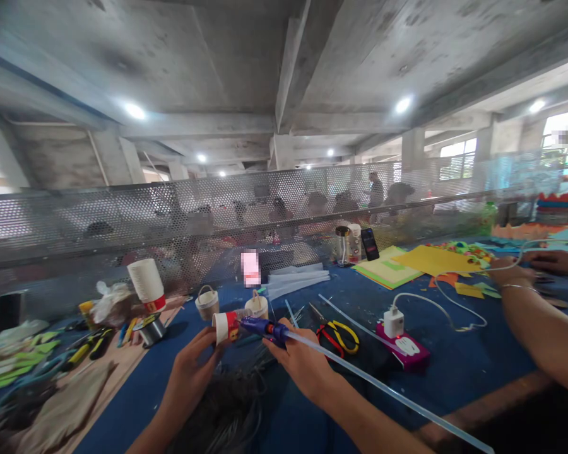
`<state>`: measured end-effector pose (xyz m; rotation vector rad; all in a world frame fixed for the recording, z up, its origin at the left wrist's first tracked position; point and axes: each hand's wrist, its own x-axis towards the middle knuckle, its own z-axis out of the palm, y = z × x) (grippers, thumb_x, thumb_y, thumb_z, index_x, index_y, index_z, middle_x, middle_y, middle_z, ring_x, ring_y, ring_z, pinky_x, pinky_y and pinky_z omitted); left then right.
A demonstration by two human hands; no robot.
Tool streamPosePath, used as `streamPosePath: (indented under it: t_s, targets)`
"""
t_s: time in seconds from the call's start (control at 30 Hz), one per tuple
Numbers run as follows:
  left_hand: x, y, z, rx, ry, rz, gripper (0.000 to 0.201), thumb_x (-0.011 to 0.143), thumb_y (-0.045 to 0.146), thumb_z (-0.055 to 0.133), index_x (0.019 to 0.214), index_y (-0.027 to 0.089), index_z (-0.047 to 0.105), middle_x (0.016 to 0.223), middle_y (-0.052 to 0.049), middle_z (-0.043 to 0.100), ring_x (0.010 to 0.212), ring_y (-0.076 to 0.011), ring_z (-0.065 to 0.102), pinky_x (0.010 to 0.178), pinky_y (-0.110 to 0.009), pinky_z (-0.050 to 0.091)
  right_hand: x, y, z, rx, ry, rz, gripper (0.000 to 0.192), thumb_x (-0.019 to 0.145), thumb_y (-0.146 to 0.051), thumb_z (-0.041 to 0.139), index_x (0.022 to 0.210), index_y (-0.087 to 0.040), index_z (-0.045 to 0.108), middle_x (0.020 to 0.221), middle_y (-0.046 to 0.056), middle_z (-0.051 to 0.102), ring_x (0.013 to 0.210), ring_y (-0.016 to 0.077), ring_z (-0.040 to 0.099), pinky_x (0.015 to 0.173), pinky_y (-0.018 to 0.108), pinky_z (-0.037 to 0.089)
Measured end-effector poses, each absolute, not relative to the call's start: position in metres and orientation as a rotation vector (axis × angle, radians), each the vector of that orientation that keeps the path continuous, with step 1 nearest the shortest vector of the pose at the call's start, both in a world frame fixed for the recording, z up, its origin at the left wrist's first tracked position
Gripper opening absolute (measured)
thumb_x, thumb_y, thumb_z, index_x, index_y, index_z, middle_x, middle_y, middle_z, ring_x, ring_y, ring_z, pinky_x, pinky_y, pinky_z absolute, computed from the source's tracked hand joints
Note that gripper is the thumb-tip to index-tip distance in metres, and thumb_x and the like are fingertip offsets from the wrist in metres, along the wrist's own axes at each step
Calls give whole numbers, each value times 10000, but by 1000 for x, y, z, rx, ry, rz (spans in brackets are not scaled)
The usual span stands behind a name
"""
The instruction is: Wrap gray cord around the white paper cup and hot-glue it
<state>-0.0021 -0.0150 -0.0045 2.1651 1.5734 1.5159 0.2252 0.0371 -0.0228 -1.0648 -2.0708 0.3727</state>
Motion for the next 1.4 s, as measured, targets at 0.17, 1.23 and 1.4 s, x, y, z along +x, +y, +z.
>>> streamPosePath:
  t_s: [0.17,1.23,1.4]
  targets:
    - [-4,-14,-4,2114,1583,1526,279,894,351,561,1028,171,726,998,-83,691,912,-240,635,813,-295,488,225,33,-20,-1027,-2077,421,304,928,-484,494,945,-200,602,624,-14,609,538,149,581,521,214,383]
    - [-8,-13,-1,1739,1519,1609,333,855,438,597,988,159,721,927,-35,715,904,-228,624,789,-278,482,221,28,-19,-991,-2199,311,200,929,-394,547,967,-223,643,750,3,674,600,159,617,534,226,375]
    - [-10,-12,-3,1715,1534,1585,331,863,448,589,960,158,715,875,-16,702,822,-197,606,749,-264,468,220,28,-18,-1021,-2220,267,191,927,-380,555,953,-219,654,740,2,668,603,162,619,531,222,361]
